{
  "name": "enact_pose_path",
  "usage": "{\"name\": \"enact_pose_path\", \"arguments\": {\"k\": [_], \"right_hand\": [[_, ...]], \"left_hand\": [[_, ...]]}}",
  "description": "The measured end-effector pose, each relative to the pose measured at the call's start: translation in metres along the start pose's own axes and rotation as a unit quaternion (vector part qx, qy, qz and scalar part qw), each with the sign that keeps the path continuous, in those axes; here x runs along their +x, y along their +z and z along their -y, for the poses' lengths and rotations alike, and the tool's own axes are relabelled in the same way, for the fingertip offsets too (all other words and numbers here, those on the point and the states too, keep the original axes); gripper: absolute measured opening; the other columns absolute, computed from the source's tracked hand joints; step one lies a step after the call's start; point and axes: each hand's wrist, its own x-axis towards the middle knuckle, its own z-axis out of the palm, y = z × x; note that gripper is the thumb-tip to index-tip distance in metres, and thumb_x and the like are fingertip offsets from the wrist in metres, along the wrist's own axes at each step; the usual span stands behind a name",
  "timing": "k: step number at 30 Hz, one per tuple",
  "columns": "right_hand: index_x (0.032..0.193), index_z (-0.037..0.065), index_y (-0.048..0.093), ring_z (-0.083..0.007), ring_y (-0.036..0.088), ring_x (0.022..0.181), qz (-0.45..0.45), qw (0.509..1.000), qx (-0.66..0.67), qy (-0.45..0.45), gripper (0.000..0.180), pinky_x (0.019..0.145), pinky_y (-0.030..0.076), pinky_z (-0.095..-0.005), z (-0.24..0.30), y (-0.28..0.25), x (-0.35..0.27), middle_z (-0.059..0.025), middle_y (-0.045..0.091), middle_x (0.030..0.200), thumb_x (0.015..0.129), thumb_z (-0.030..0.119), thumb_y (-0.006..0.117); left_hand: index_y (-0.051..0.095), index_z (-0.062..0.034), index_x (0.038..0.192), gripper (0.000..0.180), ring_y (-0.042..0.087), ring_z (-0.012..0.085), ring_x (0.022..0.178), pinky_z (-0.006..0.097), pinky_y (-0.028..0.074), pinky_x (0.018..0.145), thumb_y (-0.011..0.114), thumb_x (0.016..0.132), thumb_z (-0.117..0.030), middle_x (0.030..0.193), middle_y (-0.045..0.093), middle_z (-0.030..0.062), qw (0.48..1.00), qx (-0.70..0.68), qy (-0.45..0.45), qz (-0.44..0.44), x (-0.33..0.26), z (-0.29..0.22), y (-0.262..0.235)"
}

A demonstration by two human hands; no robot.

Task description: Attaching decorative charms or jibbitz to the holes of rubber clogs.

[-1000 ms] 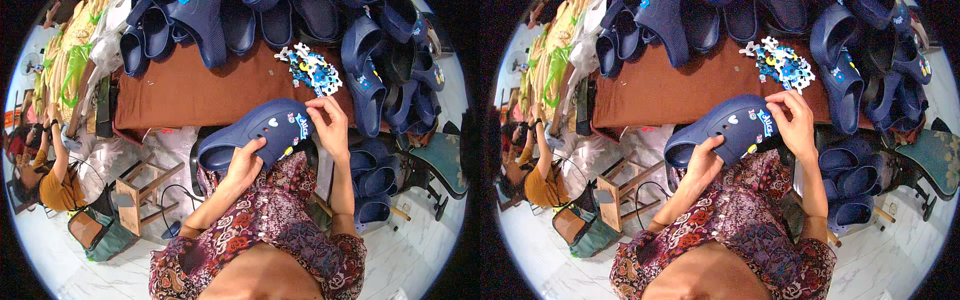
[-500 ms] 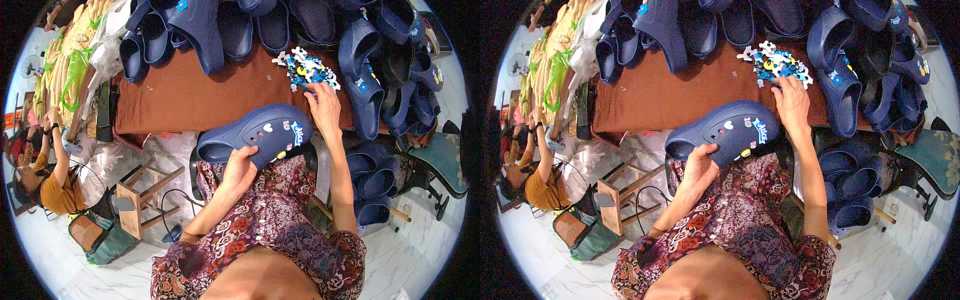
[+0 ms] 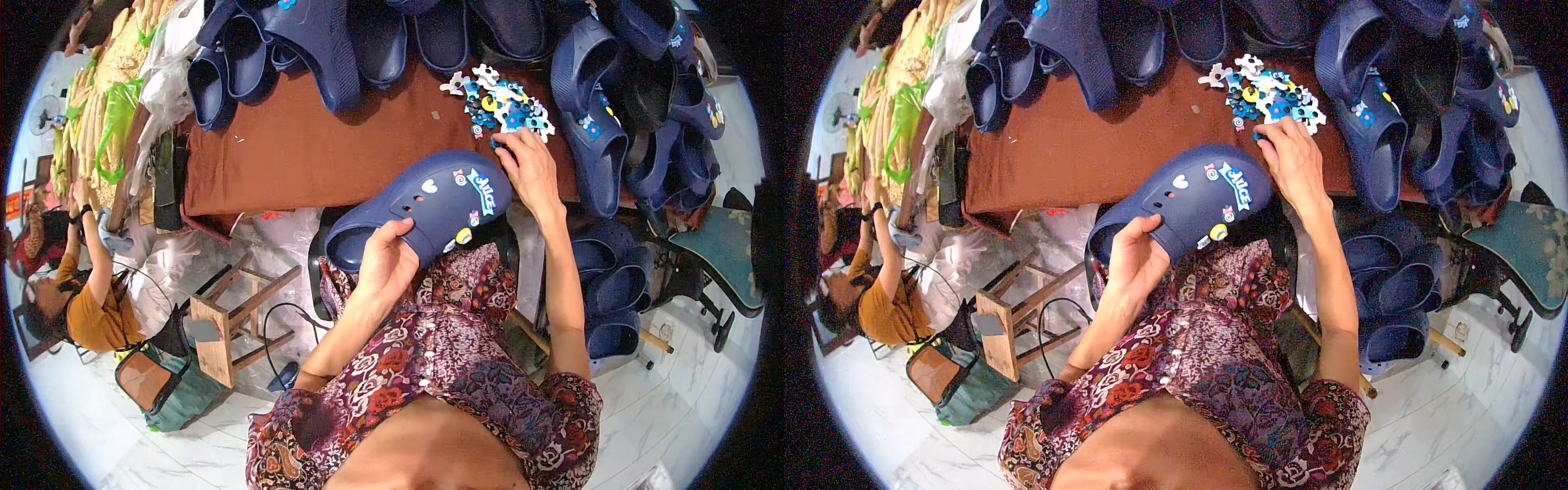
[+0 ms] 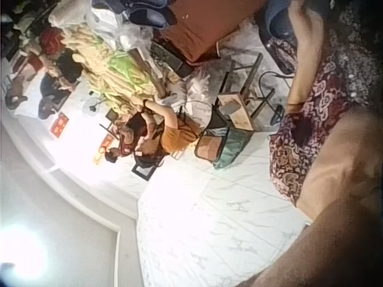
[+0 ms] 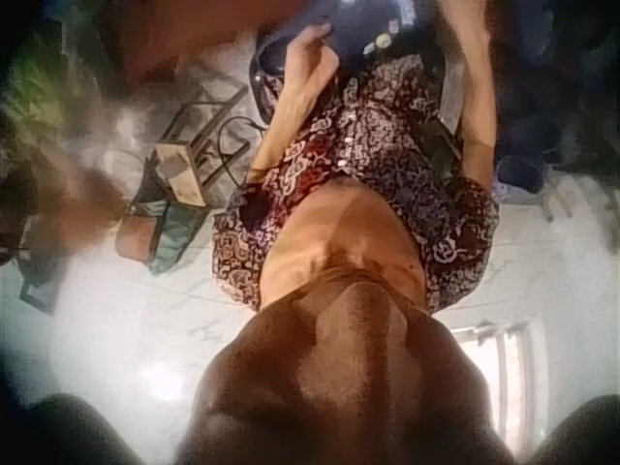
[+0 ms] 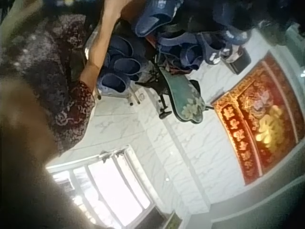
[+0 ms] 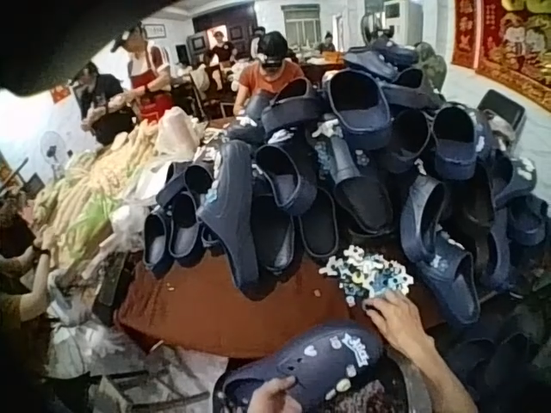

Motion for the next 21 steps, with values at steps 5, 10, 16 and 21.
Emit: {"name": "enact_pose_path", "arguments": {"k": [5, 10, 16, 21], "right_hand": [[0.104, 0.007, 0.068, -0.0321, 0.061, 0.091, 0.015, 0.999, 0.028, 0.017, 0.017, 0.080, 0.049, -0.0425, 0.004, -0.006, -0.006, -0.0117, 0.061, 0.095, 0.088, 0.013, 0.068], [0.102, 0.008, 0.069, -0.0312, 0.062, 0.089, -0.038, 0.993, 0.055, 0.099, 0.013, 0.079, 0.050, -0.0398, -0.008, -0.007, -0.010, -0.0107, 0.064, 0.096, 0.091, 0.011, 0.064], [0.104, 0.008, 0.069, -0.0302, 0.061, 0.090, -0.062, 0.996, 0.034, 0.057, 0.015, 0.079, 0.048, -0.0406, -0.015, 0.002, 0.005, -0.0103, 0.062, 0.094, 0.089, 0.012, 0.066], [0.103, 0.010, 0.069, -0.0297, 0.060, 0.086, -0.036, 0.999, 0.000, 0.011, 0.022, 0.076, 0.049, -0.0414, -0.007, 0.018, 0.022, -0.0094, 0.059, 0.091, 0.083, 0.015, 0.073]], "left_hand": [[0.047, 0.0088, 0.132, 0.044, 0.055, 0.0338, 0.125, 0.049, 0.040, 0.113, 0.051, 0.088, 0.000, 0.132, 0.057, 0.0223, 1.000, -0.010, -0.002, -0.003, -0.003, -0.003, 0.007], [0.047, 0.0086, 0.132, 0.044, 0.055, 0.0334, 0.125, 0.049, 0.040, 0.113, 0.050, 0.088, 0.000, 0.133, 0.057, 0.0215, 1.000, -0.013, -0.002, -0.006, -0.003, 0.003, -0.003], [0.047, 0.0089, 0.132, 0.045, 0.054, 0.0323, 0.126, 0.048, 0.040, 0.114, 0.051, 0.088, 0.000, 0.135, 0.057, 0.0190, 1.000, -0.004, 0.014, -0.011, -0.004, 0.006, -0.003], [0.046, 0.0085, 0.132, 0.045, 0.053, 0.0323, 0.127, 0.048, 0.037, 0.115, 0.051, 0.089, -0.001, 0.134, 0.056, 0.0202, 1.000, -0.002, 0.008, -0.018, -0.003, 0.007, 0.000]]}}
